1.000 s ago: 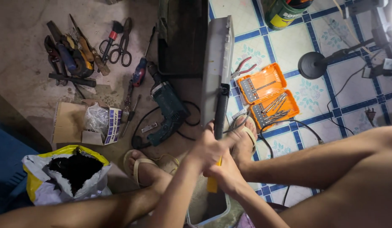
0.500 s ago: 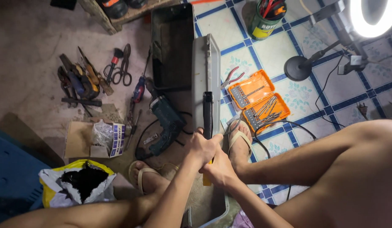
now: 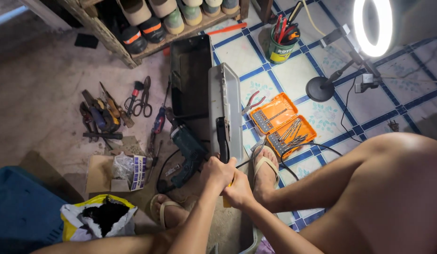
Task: Repairing a toolbox lid by installing a metal hinge using a rivet gun and a power drill.
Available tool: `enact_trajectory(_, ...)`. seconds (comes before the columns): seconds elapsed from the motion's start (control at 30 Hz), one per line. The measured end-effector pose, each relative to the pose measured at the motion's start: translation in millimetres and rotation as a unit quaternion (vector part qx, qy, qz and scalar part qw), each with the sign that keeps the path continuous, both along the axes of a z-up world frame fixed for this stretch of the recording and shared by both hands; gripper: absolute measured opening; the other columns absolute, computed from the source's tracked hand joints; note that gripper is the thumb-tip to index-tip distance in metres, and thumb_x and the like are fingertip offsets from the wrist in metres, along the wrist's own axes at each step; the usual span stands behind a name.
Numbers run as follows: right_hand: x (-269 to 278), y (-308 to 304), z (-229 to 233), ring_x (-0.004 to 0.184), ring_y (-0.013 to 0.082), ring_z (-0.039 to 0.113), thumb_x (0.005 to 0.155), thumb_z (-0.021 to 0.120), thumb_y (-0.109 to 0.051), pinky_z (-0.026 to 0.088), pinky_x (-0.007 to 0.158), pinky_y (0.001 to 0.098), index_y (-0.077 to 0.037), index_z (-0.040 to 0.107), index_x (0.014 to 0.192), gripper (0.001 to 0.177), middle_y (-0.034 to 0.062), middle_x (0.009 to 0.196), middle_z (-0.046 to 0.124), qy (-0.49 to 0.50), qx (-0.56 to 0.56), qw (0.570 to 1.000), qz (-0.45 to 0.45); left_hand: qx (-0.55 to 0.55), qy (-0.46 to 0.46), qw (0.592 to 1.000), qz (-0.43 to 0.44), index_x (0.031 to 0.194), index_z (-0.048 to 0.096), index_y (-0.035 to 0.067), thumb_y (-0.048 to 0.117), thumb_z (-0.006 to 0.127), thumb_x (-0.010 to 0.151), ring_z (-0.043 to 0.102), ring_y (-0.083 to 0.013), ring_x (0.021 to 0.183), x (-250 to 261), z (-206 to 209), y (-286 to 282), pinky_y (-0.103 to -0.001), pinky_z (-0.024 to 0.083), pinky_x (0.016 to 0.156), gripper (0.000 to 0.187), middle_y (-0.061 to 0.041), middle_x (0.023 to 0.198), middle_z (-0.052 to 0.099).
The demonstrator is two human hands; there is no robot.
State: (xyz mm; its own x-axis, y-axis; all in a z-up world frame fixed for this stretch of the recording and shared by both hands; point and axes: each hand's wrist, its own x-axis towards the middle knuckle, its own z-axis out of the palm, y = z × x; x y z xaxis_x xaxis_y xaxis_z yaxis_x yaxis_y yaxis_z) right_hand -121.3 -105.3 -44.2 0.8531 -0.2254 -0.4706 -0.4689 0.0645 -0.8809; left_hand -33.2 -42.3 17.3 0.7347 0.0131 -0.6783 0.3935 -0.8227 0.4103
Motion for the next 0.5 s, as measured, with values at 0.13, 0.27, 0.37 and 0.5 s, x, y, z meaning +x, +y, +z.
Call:
enact_trajectory(0.13, -2, -1, 4, 0.077, 0.0157, 0.07, 0.072, 0.077, -0.016, 0.058, 0.069, 0.0322, 0.002, 0.066, 0.1, 0.035, 0.0092, 0.084, 0.075, 0.023, -0.014, 1.0, 0.001, 0.019, 0.002, 1.0, 0.004, 0.115, 0.074, 0.007, 0.052, 0.071, 0.078, 0.07, -0.0368, 0.112, -5, -4, 0, -0.046, 0.055, 0.097, 0.058, -0.02, 0.119, 0.072)
enact_trajectory(0.27, -6, 4, -3, 0.087, 0.0155, 0.07, 0.071, 0.082, -0.023, 0.055, 0.078, 0.0309, -0.001, 0.062, 0.105, 0.046, 0.0096, 0.093, 0.073, 0.044, -0.067, 0.997, 0.013, -0.007, 0.0, 1.0, 0.007, 0.119, 0.068, 0.011, 0.047, 0.075, 0.073, 0.068, -0.0351, 0.113, -6, 7, 10, -0.045, 0.054, 0.097, 0.059, -0.017, 0.12, 0.071)
enact_trajectory(0.37, -16, 4, -20, 0.096, 0.0159, 0.066, 0.072, 0.084, -0.03, 0.054, 0.084, 0.0303, -0.002, 0.055, 0.114, 0.059, 0.011, 0.104, 0.068, 0.037, -0.014, 0.999, 0.01, -0.017, -0.001, 1.0, -0.012, 0.12, 0.066, 0.012, 0.039, 0.073, 0.072, 0.069, -0.0369, 0.11, -7, 7, 16, -0.045, 0.055, 0.095, 0.056, -0.021, 0.115, 0.072)
enact_trajectory(0.5, -23, 6, -38, 0.096, 0.0128, 0.062, 0.078, 0.079, -0.037, 0.053, 0.08, 0.0275, -0.004, 0.047, 0.124, 0.065, 0.0079, 0.109, 0.062, -0.006, 0.156, 0.988, 0.005, 0.007, -0.045, 0.996, -0.072, 0.109, 0.066, -0.003, 0.037, 0.071, 0.079, 0.068, -0.0436, 0.108, -2, 20, 15, -0.048, 0.056, 0.092, 0.049, -0.03, 0.112, 0.069)
